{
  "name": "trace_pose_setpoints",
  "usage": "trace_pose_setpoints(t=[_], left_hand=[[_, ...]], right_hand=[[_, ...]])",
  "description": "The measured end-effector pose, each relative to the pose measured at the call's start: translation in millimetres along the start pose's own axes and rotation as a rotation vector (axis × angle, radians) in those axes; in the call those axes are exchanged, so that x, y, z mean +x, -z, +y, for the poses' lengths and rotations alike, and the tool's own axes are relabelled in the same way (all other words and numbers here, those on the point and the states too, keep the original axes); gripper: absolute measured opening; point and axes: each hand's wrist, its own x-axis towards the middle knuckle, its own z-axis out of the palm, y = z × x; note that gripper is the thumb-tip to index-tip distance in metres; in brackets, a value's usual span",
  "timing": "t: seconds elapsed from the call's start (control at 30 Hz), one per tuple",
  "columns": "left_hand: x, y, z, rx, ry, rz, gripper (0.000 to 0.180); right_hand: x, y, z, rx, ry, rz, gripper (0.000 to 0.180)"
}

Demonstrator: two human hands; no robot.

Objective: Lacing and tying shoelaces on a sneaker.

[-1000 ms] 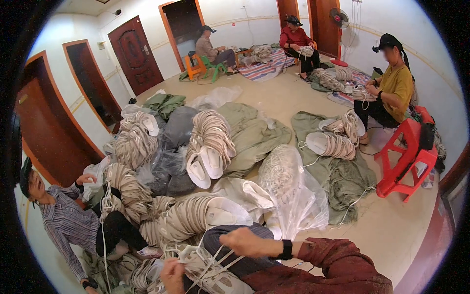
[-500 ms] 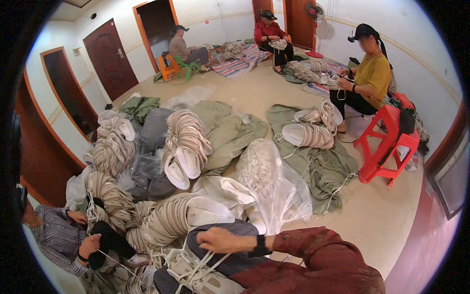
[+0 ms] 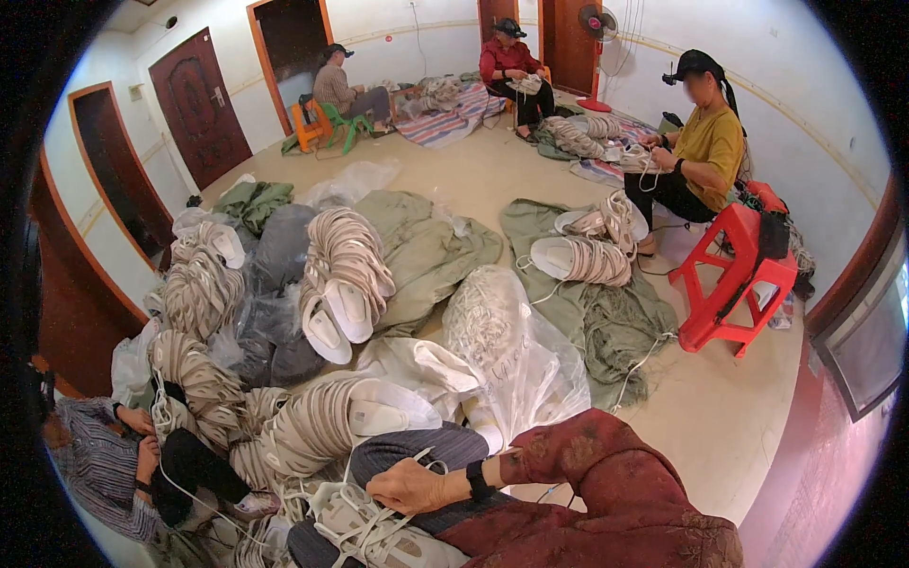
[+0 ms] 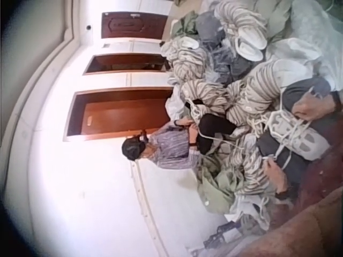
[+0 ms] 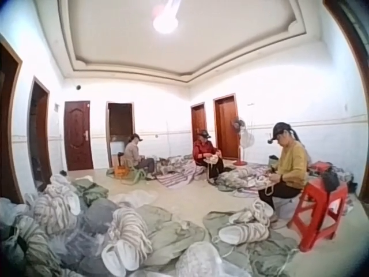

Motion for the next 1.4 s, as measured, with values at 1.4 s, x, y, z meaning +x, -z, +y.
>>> trace_pose_setpoints(t=[1.4], left_hand=[[6,-4,24,0.123,0.14,-0.038,0.037]], right_hand=[[5,-5,1,-0.048,-0.048,-0.028,0.012]])
